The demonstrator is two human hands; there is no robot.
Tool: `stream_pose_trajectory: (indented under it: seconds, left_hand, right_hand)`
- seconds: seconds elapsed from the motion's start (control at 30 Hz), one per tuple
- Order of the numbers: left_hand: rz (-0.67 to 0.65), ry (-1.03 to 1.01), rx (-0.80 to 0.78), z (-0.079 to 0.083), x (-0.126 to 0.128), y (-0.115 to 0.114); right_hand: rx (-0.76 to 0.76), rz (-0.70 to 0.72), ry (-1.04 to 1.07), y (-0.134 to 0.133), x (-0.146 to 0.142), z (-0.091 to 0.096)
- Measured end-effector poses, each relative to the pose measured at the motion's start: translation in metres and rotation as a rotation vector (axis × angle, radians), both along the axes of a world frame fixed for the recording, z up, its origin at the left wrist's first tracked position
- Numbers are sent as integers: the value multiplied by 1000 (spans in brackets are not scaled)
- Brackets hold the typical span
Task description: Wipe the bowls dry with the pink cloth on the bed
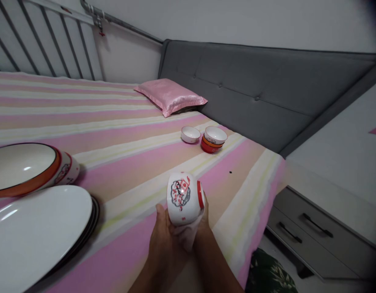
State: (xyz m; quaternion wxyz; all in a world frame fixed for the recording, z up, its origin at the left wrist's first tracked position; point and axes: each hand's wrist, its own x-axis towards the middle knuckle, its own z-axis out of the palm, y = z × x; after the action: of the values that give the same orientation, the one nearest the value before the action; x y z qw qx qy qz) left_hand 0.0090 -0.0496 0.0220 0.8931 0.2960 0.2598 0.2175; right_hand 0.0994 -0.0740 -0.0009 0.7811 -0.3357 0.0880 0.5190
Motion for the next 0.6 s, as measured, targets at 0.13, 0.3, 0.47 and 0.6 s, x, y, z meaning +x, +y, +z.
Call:
stream_pose_trajectory:
  seconds: [0.13,0.3,0.47,0.6]
  left_hand:
    - [-41,1,43,9,-8,22]
    - [-258,-26,8,13,-23,49]
    - [-277,-81,-33,10,-19,49]
    - [-176,-86,-56,5,-12,38]
  right_hand:
    - [21,132,-5,0,11,8]
    - [81,249,42,8,14,13]
    - [98,163,-18,13,10,8]
    - [69,75,-66,13,8,8]
